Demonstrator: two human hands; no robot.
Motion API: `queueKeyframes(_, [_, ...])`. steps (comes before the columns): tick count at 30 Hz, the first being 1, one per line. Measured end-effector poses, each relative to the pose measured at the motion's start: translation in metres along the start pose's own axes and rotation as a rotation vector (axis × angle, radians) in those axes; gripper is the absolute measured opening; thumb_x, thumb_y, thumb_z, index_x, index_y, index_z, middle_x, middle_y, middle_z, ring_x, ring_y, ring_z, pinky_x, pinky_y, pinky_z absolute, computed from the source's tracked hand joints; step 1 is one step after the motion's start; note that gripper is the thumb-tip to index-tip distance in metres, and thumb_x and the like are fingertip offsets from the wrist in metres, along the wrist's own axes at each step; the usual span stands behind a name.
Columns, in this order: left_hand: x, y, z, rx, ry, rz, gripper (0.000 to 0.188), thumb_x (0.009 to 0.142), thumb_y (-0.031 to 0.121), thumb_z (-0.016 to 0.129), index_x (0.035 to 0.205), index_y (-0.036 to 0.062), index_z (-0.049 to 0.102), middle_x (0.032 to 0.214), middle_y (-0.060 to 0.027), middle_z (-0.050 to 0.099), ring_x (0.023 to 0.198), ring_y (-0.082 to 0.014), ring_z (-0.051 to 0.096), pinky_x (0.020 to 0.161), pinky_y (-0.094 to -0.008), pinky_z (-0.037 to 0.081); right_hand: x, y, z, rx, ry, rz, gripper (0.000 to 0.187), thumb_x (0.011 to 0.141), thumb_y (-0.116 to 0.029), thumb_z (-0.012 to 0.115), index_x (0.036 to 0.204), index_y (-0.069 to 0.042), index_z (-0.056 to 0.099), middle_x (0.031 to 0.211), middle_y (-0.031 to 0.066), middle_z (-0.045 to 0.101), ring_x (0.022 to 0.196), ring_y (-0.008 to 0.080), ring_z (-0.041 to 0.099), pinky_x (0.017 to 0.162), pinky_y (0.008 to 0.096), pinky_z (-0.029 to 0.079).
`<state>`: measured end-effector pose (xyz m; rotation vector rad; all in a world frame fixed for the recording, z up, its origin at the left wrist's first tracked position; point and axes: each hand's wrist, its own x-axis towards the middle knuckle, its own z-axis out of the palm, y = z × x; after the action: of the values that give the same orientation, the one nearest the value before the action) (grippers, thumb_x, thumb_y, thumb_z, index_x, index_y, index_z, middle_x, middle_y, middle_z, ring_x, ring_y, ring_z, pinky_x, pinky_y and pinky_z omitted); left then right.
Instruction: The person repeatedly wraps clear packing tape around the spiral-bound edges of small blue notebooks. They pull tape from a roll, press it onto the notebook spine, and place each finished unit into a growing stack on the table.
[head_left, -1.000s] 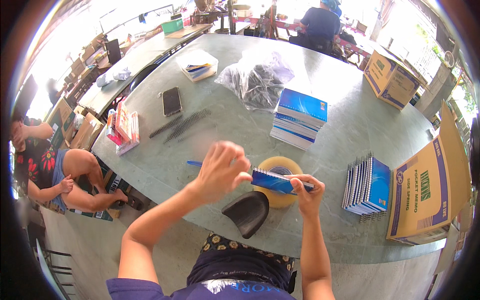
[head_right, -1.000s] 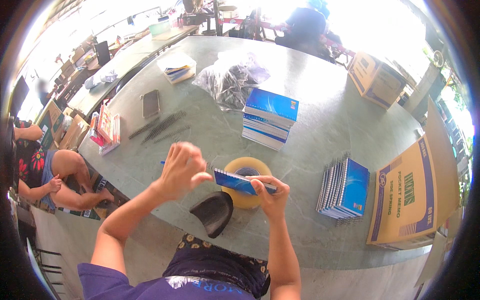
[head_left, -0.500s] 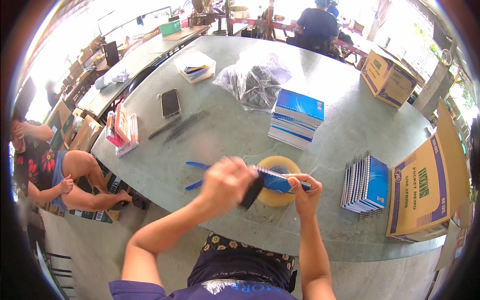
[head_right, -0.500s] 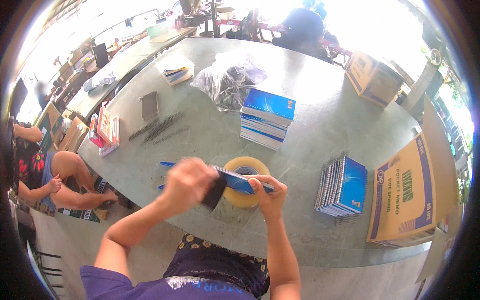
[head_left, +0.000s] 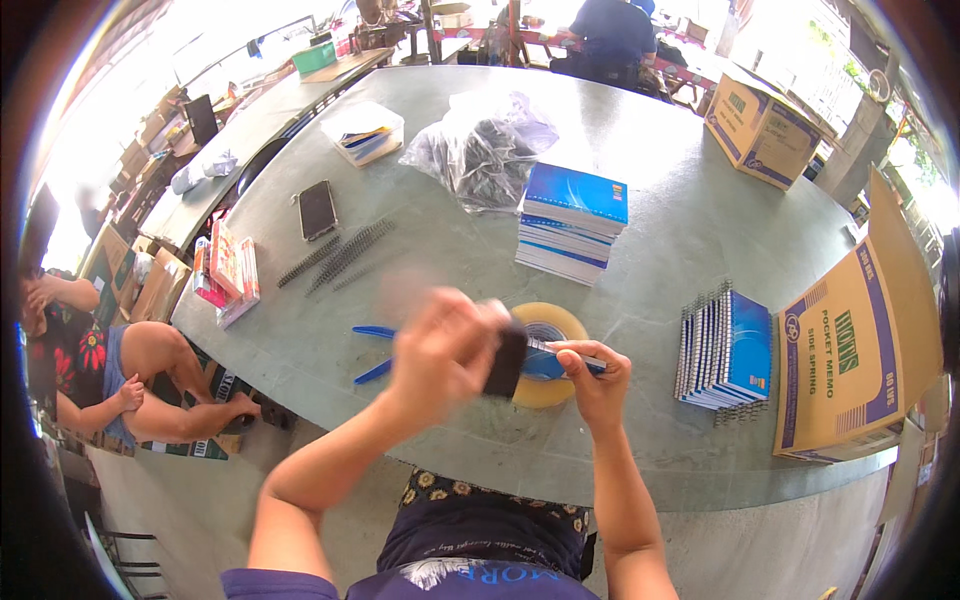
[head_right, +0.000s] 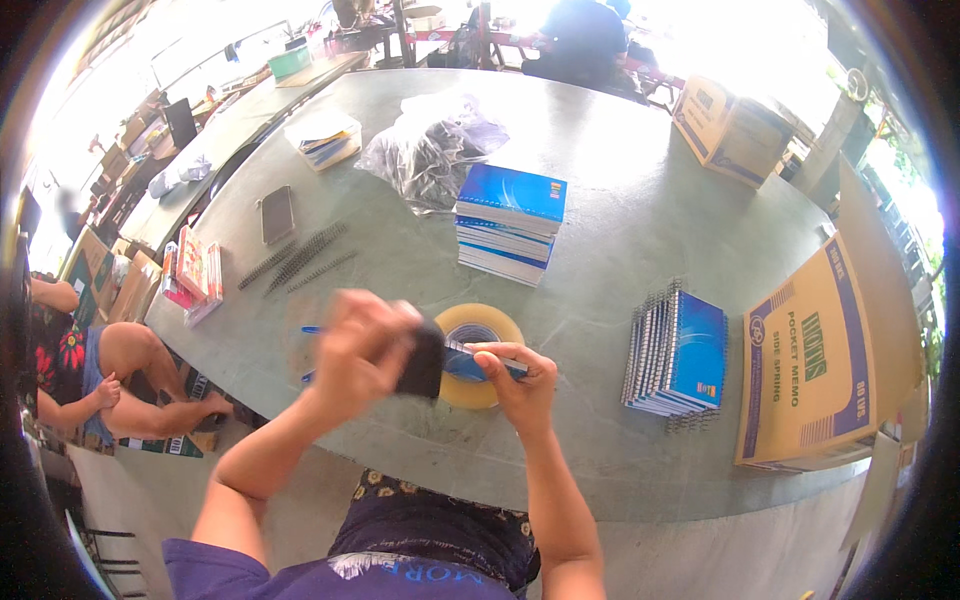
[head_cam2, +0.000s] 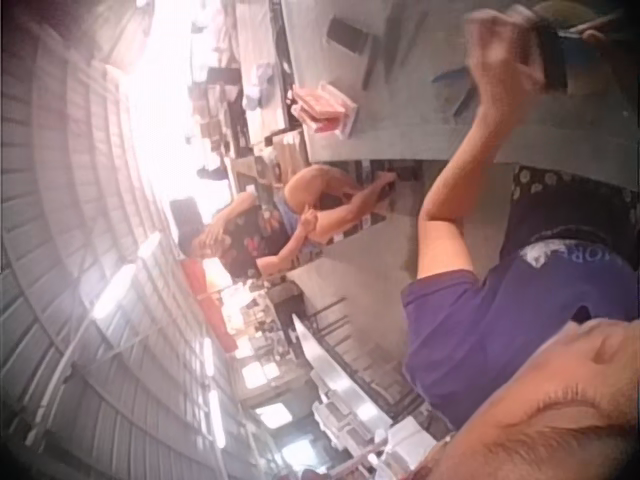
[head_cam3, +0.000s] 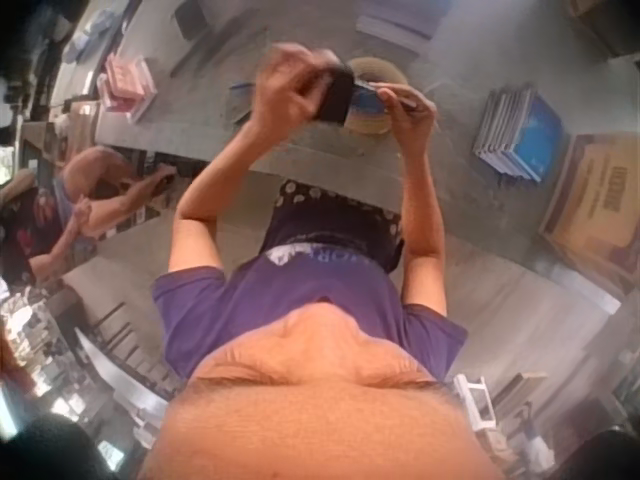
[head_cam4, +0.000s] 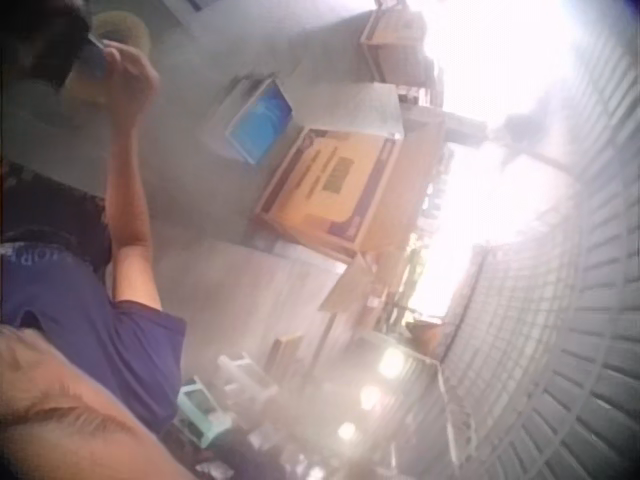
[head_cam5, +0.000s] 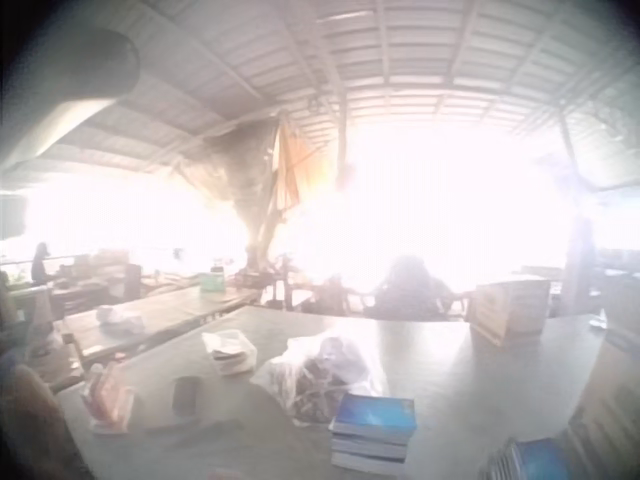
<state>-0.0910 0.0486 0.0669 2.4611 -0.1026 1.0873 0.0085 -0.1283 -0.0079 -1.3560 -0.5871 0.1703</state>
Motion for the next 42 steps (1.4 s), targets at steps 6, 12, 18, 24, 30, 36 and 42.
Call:
queueKeyframes(6, [0.016, 0.012, -0.008, -0.037, 0.187, -0.073, 0.031, 0.068, 0.002, 0.072, 0.097, 0.0128, 0.066, 0.086, -0.0076, 0.056, 0.079, -0.0241, 0.06, 0.064, -0.034, 0.051, 0.002, 0.0, -0.007, 0.049, -0.126, -0.006, 0.026, 0.076, -0.012, 0.076, 0.098, 0.0, 0.068, 0.094, 0.007, 0.07, 0.083, 0.0098, 0.062, 0.076, 0.0248, 0.05])
queueKeyframes(12, [0.011, 0.013, -0.001, -0.039, -0.062, 0.031, 0.03, 0.068, 0.0, 0.071, 0.096, 0.0101, 0.065, 0.086, -0.0072, 0.055, 0.076, -0.0225, 0.059, 0.062, -0.0314, 0.05, 0.004, 0.0, -0.023, -0.069, -0.354, 0.082, 0.034, 0.078, -0.002, 0.07, 0.111, -0.003, 0.063, 0.103, 0.0073, 0.068, 0.093, 0.0115, 0.06, 0.084, 0.0266, 0.048])
queueKeyframes(18, [-0.022, 0.017, 0.023, -0.111, -0.331, 0.105, 0.03, 0.068, -0.004, 0.069, 0.096, 0.0087, 0.064, 0.09, -0.008, 0.057, 0.078, -0.0222, 0.057, 0.064, -0.0313, 0.049, 0.006, -0.005, -0.029, -0.098, -0.398, 0.077, 0.033, 0.082, 0.002, 0.065, 0.114, -0.005, 0.063, 0.097, 0.0042, 0.068, 0.087, 0.0094, 0.058, 0.082, 0.0265, 0.048])
queueKeyframes(24, [-0.012, 0.026, 0.026, -0.034, -0.28, 0.084, 0.034, 0.067, 0.002, 0.072, 0.098, 0.0128, 0.065, 0.087, -0.0066, 0.058, 0.08, -0.0248, 0.058, 0.061, -0.0349, 0.051, 0.002, -0.008, -0.027, -0.181, -0.423, 0.047, 0.036, 0.083, 0.002, 0.062, 0.117, -0.008, 0.061, 0.085, 0.0028, 0.064, 0.073, 0.0077, 0.05, 0.068, 0.0241, 0.046])
queueKeyframes(30, [0.001, 0.022, 0.026, -0.036, -0.163, 0.1, 0.03, 0.07, 0.005, 0.071, 0.098, 0.0106, 0.065, 0.088, -0.0092, 0.059, 0.082, -0.0266, 0.06, 0.064, -0.0369, 0.051, -0.002, 0.005, -0.029, -0.14, -0.387, 0.154, 0.037, 0.083, 0.004, 0.058, 0.118, -0.01, 0.061, 0.083, 0.0033, 0.063, 0.072, 0.0072, 0.049, 0.067, 0.0242, 0.046])
queueKeyframes(36, [-0.05, -0.004, 0.02, -0.088, -0.469, -0.128, 0.03, 0.073, 0.018, 0.074, 0.1, 0.009, 0.066, 0.094, -0.0138, 0.059, 0.086, -0.031, 0.059, 0.075, -0.0386, 0.049, 0.005, -0.007, -0.017, -0.077, -0.357, -0.095, 0.034, 0.082, 0.002, 0.062, 0.116, -0.005, 0.062, 0.106, 0.0086, 0.067, 0.098, 0.0144, 0.059, 0.088, 0.0287, 0.046])
queueKeyframes(42, [-0.011, 0.024, 0.01, 0.16, -0.221, 0.233, 0.031, 0.072, 0.02, 0.074, 0.098, 0.0064, 0.065, 0.098, -0.0106, 0.06, 0.096, -0.027, 0.056, 0.082, -0.039, 0.044, 0.0, -0.015, -0.011, 0.089, -0.258, -0.086, 0.026, 0.084, -0.005, 0.064, 0.11, -0.002, 0.064, 0.116, 0.0137, 0.063, 0.11, 0.0217, 0.058, 0.094, 0.0331, 0.045])
